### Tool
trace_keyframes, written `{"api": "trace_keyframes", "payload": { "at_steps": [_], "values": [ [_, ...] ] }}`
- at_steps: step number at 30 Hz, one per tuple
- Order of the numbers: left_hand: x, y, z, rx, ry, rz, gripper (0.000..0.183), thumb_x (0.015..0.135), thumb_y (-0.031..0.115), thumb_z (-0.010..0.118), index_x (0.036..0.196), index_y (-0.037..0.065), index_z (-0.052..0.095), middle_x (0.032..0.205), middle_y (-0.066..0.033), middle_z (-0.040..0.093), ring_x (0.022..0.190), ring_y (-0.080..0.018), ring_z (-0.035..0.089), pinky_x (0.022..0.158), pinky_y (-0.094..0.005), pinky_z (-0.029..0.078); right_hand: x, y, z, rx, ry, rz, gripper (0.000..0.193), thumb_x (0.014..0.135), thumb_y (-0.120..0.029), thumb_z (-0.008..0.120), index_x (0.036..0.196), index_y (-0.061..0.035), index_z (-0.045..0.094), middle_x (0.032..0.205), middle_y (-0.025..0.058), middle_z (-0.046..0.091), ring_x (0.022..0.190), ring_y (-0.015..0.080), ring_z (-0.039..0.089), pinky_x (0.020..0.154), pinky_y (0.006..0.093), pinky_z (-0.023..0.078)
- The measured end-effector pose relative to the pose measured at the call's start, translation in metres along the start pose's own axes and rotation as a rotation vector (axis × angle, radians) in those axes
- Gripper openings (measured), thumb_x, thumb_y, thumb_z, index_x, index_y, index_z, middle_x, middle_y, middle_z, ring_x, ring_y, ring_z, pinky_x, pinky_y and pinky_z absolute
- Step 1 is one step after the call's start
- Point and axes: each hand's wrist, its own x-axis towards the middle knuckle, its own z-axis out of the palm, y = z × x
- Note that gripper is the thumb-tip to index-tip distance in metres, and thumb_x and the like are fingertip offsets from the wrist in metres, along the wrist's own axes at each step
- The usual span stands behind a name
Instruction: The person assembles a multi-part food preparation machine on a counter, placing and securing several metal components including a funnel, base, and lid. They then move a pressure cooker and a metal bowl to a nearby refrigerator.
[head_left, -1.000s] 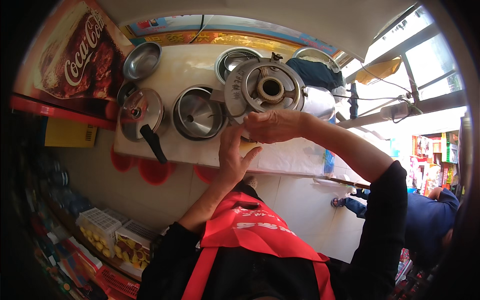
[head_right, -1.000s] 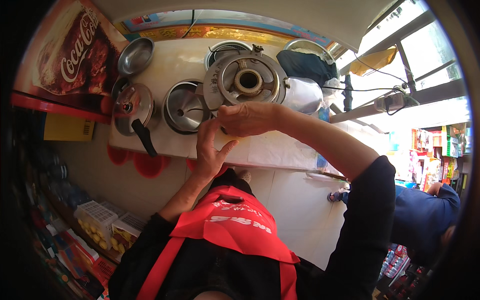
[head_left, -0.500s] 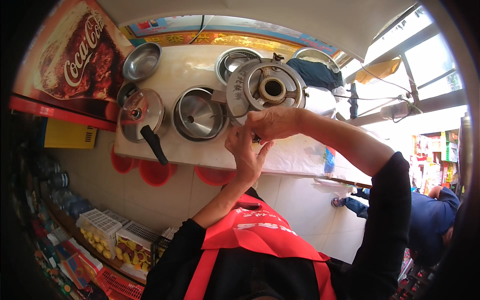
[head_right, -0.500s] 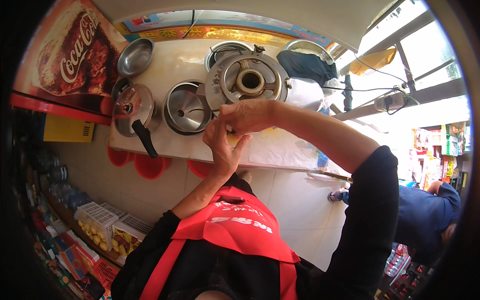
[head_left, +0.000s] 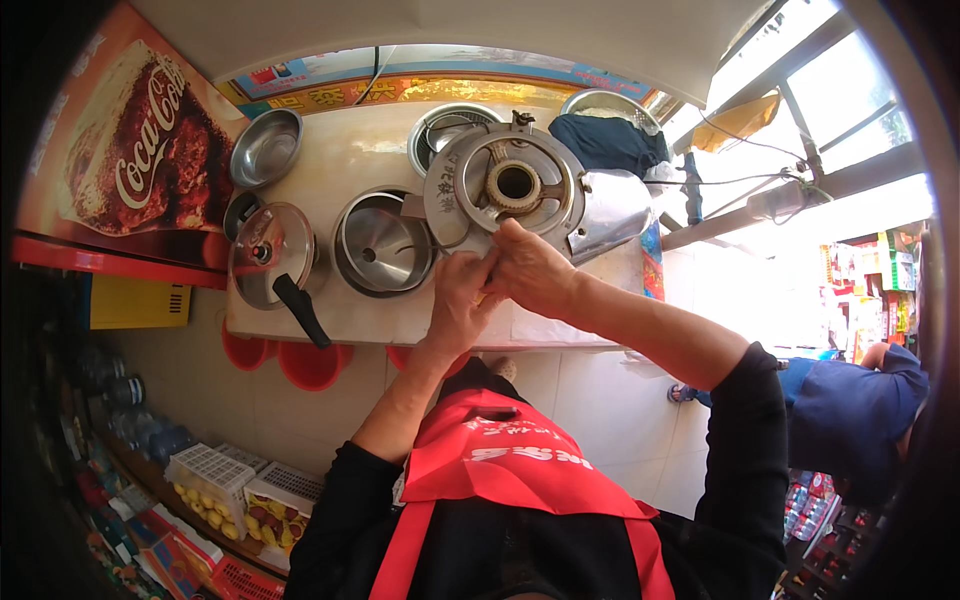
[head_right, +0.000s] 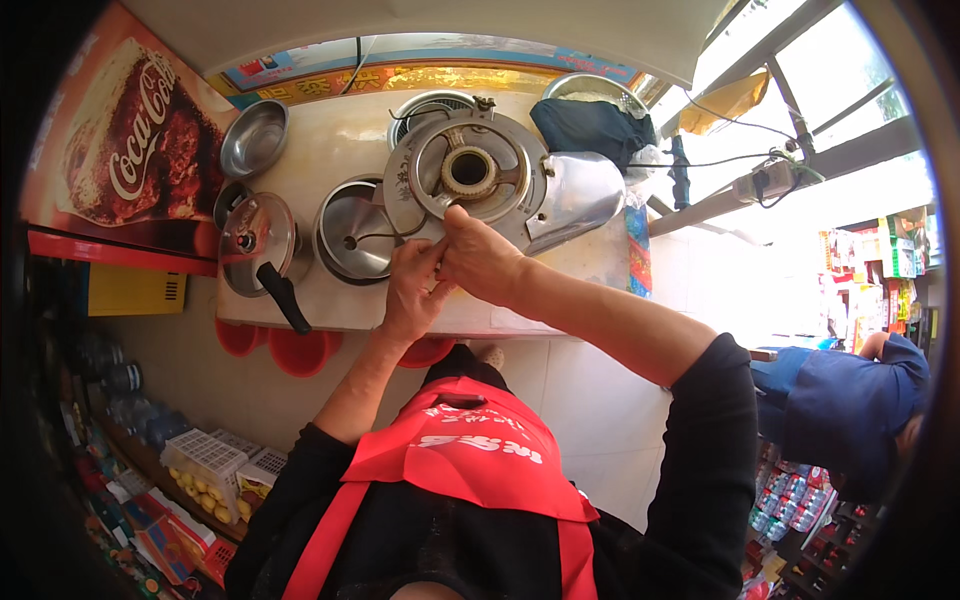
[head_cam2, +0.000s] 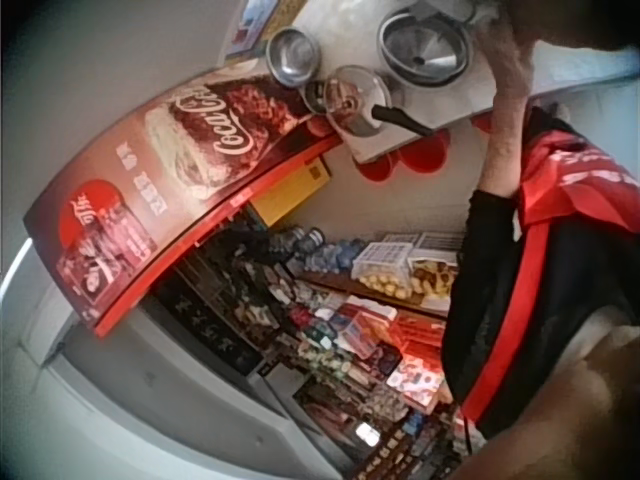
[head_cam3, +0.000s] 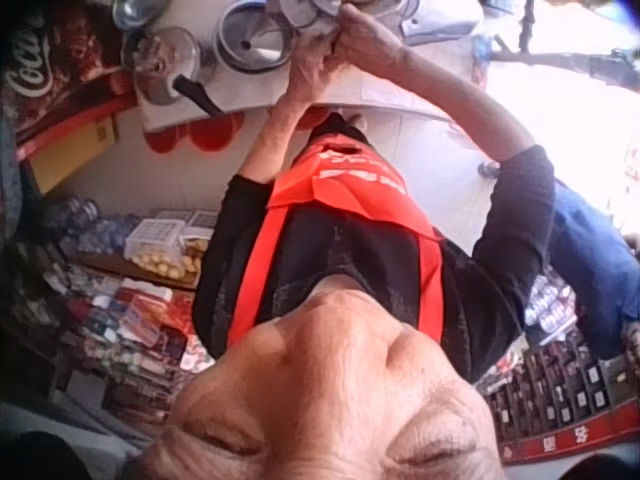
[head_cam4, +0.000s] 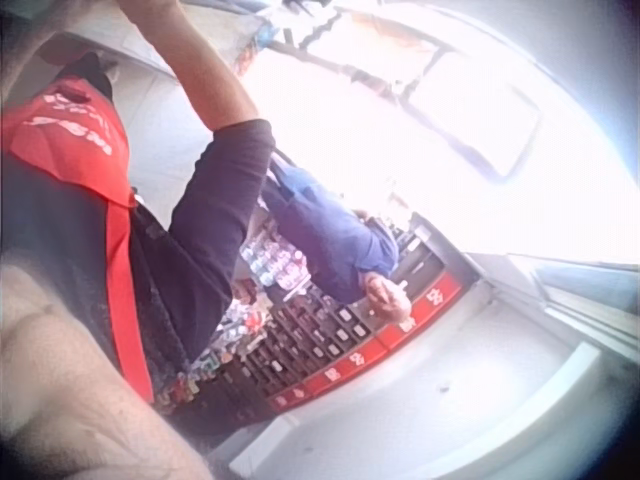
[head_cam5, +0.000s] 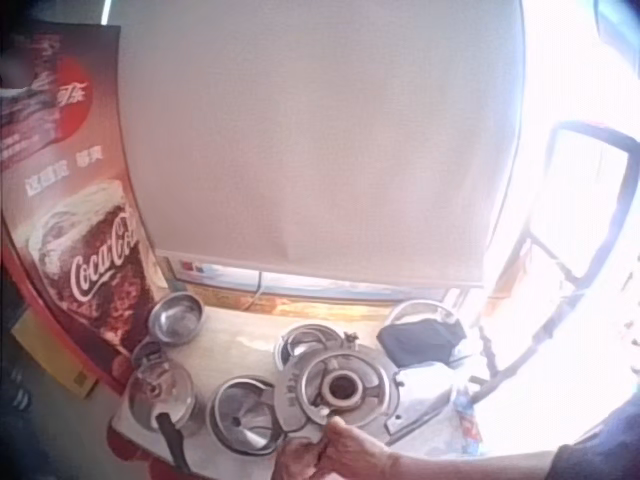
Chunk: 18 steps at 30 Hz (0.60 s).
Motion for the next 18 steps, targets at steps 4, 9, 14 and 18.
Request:
{"api": "trace_keyframes", "payload": {
  "at_steps": [4, 9, 14, 18],
  "values": [
    [0.006, -0.003, -0.012, -0.095, -0.122, -0.055, 0.061, 0.072, 0.023, 0.079, 0.126, 0.004, 0.059, 0.097, -0.0096, 0.060, 0.094, -0.0273, 0.052, 0.086, -0.0381, 0.039, 0.000, 0.001, -0.006, 0.197, 0.000, 0.070, 0.020, 0.077, -0.026, 0.063, 0.058, -0.0302, 0.058, 0.067, -0.0070, 0.057, 0.083, 0.0167, 0.055, 0.086, 0.0356, 0.032],
    [0.007, -0.010, -0.018, -0.270, -0.104, -0.030, 0.053, 0.078, 0.024, 0.076, 0.126, 0.007, 0.060, 0.110, -0.0075, 0.064, 0.102, -0.0262, 0.054, 0.092, -0.0375, 0.042, -0.002, 0.047, 0.006, 0.423, 0.383, 0.186, 0.022, 0.082, -0.034, 0.064, 0.064, -0.0229, 0.066, 0.058, -0.0028, 0.059, 0.058, 0.0177, 0.058, 0.067, 0.0367, 0.040],
    [0.009, -0.019, -0.011, -0.267, -0.085, 0.106, 0.035, 0.084, 0.020, 0.071, 0.117, 0.010, 0.067, 0.115, -0.0058, 0.067, 0.105, -0.0255, 0.055, 0.093, -0.0372, 0.044, 0.028, 0.157, 0.045, 0.163, 0.361, 0.681, 0.042, 0.092, -0.046, 0.056, 0.072, -0.0113, 0.069, 0.065, 0.0112, 0.064, 0.069, 0.0288, 0.063, 0.078, 0.0441, 0.043],
    [0.008, -0.019, -0.009, -0.264, -0.049, 0.087, 0.031, 0.084, 0.023, 0.070, 0.111, 0.009, 0.070, 0.113, -0.0049, 0.069, 0.103, -0.0248, 0.057, 0.091, -0.0372, 0.045, 0.051, 0.186, 0.071, 0.376, -0.007, 0.761, 0.040, 0.092, -0.048, 0.056, 0.083, -0.0127, 0.072, 0.082, 0.0067, 0.071, 0.085, 0.0244, 0.068, 0.079, 0.0415, 0.042]
  ]
}}
